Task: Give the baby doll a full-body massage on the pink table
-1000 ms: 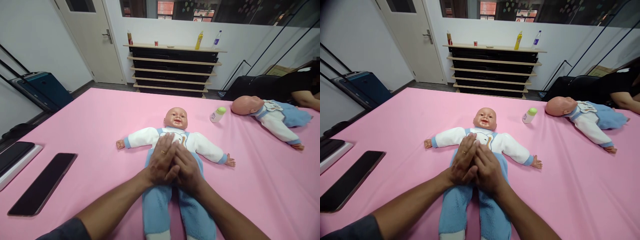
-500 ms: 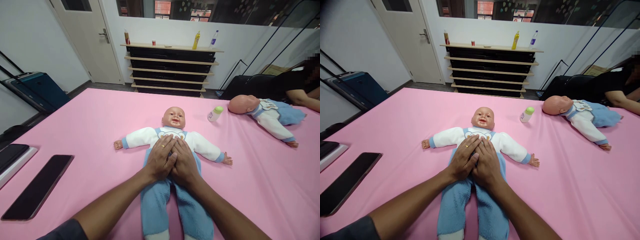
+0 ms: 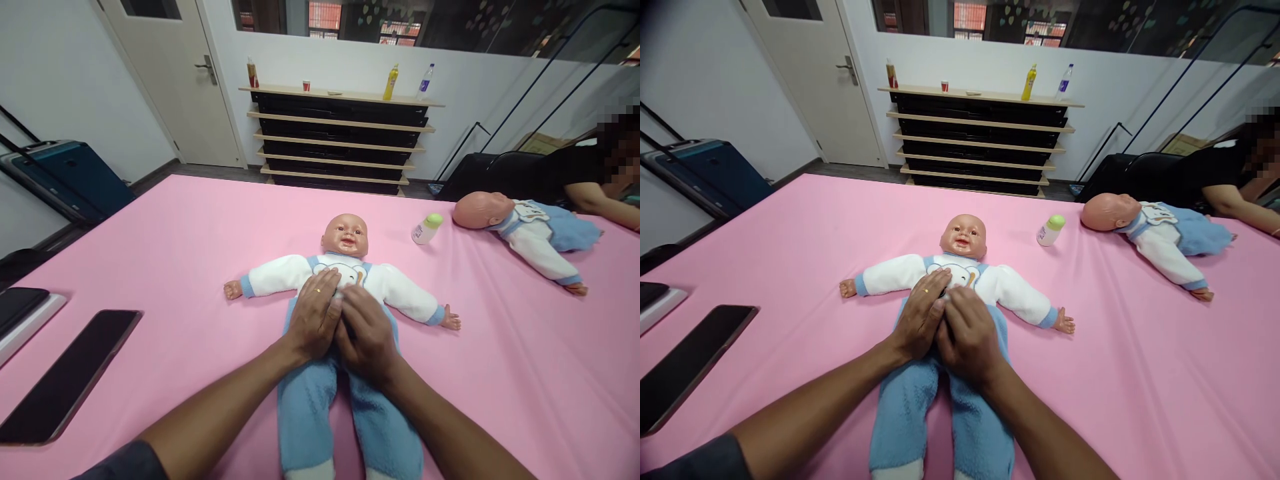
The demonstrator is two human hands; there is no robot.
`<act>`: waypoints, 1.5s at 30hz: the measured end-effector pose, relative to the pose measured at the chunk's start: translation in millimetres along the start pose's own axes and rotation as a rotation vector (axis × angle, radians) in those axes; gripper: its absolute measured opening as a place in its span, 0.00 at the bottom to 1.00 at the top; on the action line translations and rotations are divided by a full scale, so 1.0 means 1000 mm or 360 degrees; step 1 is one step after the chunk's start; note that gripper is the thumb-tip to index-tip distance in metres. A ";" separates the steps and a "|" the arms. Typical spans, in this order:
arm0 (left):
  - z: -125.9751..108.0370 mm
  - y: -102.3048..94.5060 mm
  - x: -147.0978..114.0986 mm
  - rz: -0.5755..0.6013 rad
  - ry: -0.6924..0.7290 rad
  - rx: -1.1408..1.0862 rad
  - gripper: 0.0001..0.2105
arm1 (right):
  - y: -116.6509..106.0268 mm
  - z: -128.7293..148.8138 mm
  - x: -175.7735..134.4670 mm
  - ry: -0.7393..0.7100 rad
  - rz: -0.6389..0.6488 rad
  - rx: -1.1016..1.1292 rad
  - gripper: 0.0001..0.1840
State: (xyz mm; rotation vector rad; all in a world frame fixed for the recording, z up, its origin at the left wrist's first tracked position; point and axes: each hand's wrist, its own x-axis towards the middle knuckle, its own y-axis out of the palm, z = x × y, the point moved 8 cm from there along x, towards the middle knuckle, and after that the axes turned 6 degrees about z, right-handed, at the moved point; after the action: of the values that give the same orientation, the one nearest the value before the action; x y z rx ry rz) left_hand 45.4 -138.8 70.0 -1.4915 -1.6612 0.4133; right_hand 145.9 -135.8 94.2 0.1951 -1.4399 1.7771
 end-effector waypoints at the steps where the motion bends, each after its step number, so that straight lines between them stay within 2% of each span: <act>1: 0.000 0.000 0.000 -0.0003 0.0006 -0.0005 0.24 | 0.003 0.006 0.002 -0.0103 0.0104 0.0080 0.22; 2: 0.000 0.000 0.000 -0.0004 0.0009 -0.0009 0.24 | 0.007 0.009 0.003 -0.0144 0.0201 0.0135 0.22; 4: 0.001 -0.001 0.000 -0.0008 0.0005 -0.0017 0.25 | 0.012 0.007 0.007 -0.0082 0.0306 0.0158 0.24; 8: 0.001 -0.002 0.000 -0.0026 -0.0012 -0.0050 0.25 | 0.016 -0.006 0.011 0.0152 0.0351 0.0030 0.30; 12: 0.000 -0.002 -0.002 -0.0026 0.0012 -0.0043 0.25 | 0.020 -0.021 0.006 0.0360 0.0351 -0.0142 0.31; 16: -0.003 -0.002 -0.004 -0.0029 0.0059 0.0007 0.26 | 0.018 -0.037 -0.002 0.0580 0.0236 -0.0219 0.30; 20: -0.017 -0.006 -0.007 -0.0015 0.0323 0.0029 0.30 | 0.016 -0.049 -0.009 0.0752 0.0133 -0.0186 0.32; 23: -0.028 -0.003 -0.009 0.0104 0.0549 -0.0034 0.31 | 0.014 -0.054 -0.014 0.0827 0.0077 -0.0142 0.32; 25: -0.028 -0.001 -0.008 0.0174 0.0530 -0.0050 0.29 | 0.011 -0.054 -0.015 0.0813 0.0030 -0.0119 0.32; 29: -0.016 0.004 0.000 0.0224 0.0229 0.0034 0.27 | 0.006 -0.047 -0.012 0.0681 -0.0073 -0.0088 0.32; 33: -0.004 0.006 0.003 0.0167 -0.0015 0.0078 0.26 | 0.001 -0.038 -0.010 0.0572 -0.0150 -0.0050 0.32; 36: 0.008 0.006 0.001 0.0075 -0.0144 0.0041 0.26 | -0.004 -0.026 -0.007 0.0376 -0.0182 0.0025 0.29; 38: 0.014 0.005 -0.001 -0.0012 -0.0171 0.0003 0.26 | -0.001 -0.014 -0.002 0.0175 -0.0040 0.0076 0.25; 40: 0.017 0.003 -0.003 -0.0106 -0.0142 -0.0030 0.27 | 0.008 -0.006 0.003 0.0054 0.0206 0.0066 0.24; 42: 0.015 0.000 -0.005 -0.0162 -0.0076 -0.0042 0.28 | 0.016 -0.006 0.006 0.0079 0.0392 -0.0003 0.25; 45: 0.004 -0.003 -0.007 -0.0145 0.0072 -0.0030 0.30 | 0.021 -0.015 0.008 0.0251 0.0458 -0.0124 0.30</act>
State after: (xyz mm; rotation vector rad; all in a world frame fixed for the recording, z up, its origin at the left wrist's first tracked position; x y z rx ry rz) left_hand 39.7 -144.5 67.1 -1.4226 -1.6947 0.3127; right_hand 132.4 -119.0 77.9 -0.1987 -1.4754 1.9119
